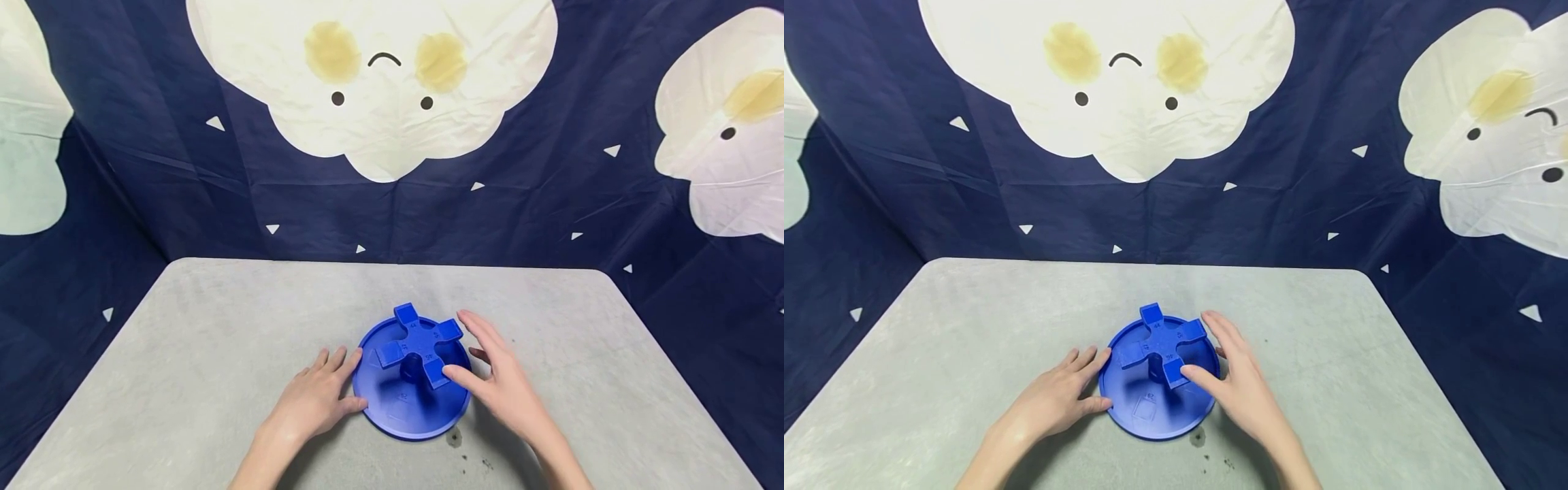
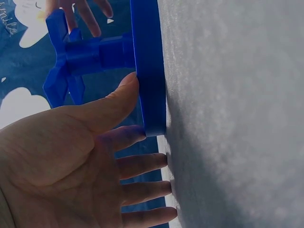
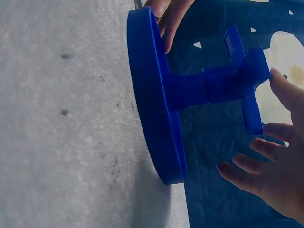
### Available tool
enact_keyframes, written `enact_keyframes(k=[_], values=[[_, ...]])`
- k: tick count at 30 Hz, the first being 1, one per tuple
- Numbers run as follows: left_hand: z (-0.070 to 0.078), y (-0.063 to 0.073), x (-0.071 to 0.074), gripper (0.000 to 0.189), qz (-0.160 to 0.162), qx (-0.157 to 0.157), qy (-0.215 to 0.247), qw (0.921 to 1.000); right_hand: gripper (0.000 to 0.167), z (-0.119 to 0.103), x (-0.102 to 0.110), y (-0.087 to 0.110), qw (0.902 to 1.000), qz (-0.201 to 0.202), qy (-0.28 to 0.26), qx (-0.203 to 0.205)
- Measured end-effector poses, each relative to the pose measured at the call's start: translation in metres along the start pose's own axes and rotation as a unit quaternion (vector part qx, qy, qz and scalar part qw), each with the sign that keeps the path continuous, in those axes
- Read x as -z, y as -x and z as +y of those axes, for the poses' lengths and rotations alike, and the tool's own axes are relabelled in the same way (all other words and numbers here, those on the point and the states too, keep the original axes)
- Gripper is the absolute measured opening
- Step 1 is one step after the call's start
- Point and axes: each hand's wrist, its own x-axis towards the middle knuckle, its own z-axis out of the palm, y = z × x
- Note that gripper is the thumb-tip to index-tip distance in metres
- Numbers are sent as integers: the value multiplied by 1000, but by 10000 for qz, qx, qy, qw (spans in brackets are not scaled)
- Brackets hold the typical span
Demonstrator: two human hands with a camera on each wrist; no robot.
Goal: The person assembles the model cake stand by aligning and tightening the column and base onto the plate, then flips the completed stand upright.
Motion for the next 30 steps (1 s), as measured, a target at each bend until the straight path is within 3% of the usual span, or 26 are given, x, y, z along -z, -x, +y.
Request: enact_keyframes(k=[3, 7, 19, 30], values=[[0, 0, -1, 79, 7, -14, 4, 10000, 75, 1, -2, 1, 9994, -336, 45, 57], [0, 0, 0, 79, 14, -22, -24, 10000, 67, 0, -2, 2, 9991, -430, 58, 24], [0, 0, 0, 80, -6, 4, -66, 10000, 38, -5, 0, 3, 9990, -144, 432, 33], [-1, 0, -1, 80, -47, 3, -16, 10000, 40, -10, 1, 4, 9964, -153, 612, 567]])
